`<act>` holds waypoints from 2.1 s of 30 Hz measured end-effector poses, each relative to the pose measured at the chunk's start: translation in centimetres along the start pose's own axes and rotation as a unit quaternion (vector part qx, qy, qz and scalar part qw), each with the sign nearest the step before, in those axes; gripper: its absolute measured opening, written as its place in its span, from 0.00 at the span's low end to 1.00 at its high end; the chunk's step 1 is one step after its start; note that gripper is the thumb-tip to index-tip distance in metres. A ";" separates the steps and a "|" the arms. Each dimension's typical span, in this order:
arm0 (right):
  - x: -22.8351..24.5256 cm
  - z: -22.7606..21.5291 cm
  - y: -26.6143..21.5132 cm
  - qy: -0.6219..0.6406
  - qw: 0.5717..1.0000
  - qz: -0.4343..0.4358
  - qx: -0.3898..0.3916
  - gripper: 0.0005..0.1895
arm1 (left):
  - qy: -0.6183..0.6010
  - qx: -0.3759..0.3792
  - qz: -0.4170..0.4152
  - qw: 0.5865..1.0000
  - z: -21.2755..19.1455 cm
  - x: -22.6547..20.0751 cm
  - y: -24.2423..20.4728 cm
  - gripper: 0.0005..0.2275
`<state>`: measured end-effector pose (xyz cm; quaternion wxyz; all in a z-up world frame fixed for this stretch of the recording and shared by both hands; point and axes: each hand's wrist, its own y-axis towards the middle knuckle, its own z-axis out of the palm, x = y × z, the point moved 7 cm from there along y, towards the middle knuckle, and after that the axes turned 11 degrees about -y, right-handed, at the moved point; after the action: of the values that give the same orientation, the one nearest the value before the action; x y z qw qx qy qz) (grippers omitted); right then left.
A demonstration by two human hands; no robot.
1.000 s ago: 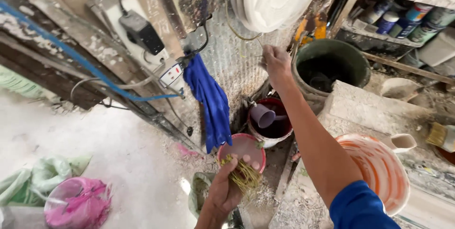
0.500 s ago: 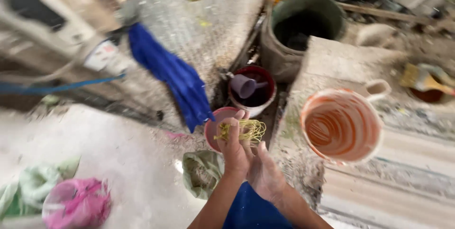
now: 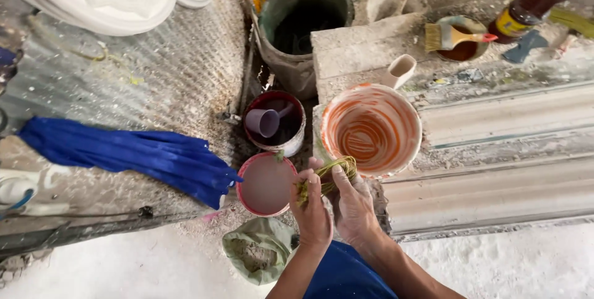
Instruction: The person cleans a long piece of white molding by first wiping it with a green cloth and then scrubbing it with a small brush. They also clean the surrounding workbench surface using the brush and their hands.
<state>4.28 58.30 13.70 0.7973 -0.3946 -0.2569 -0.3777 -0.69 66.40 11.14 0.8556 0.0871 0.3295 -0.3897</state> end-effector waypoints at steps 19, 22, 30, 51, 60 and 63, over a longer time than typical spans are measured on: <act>2.7 -5.6 -3.5 -0.503 0.827 0.139 0.212 0.32 | 0.450 0.268 -0.247 0.815 4.2 -2.4 -0.6 0.17; 0.0 -9.0 -3.3 -0.258 0.941 0.169 0.138 0.26 | 0.479 0.231 -0.241 0.812 2.9 -1.5 -0.5 0.13; 0.3 -8.0 -4.4 -0.237 0.954 0.077 0.166 0.32 | 0.328 0.202 -0.288 0.877 3.0 -0.6 -1.3 0.22; 1.7 -10.7 -2.8 -0.307 0.950 0.054 -0.027 0.19 | 0.259 0.148 -0.251 0.921 1.0 -2.2 0.2 0.25; 4.6 -4.1 -3.9 -0.591 0.795 -0.101 0.090 0.18 | 0.209 0.128 -0.350 0.904 1.3 -2.3 -1.1 0.25; 5.3 -2.5 -4.4 -0.623 0.751 -0.205 0.080 0.16 | 0.186 0.161 -0.335 0.910 1.4 -2.2 -1.4 0.25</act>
<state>4.07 52.39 17.96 0.3927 -0.4148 -0.8005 -0.1812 -2.08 66.25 13.76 0.5726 0.1790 0.4254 -0.6776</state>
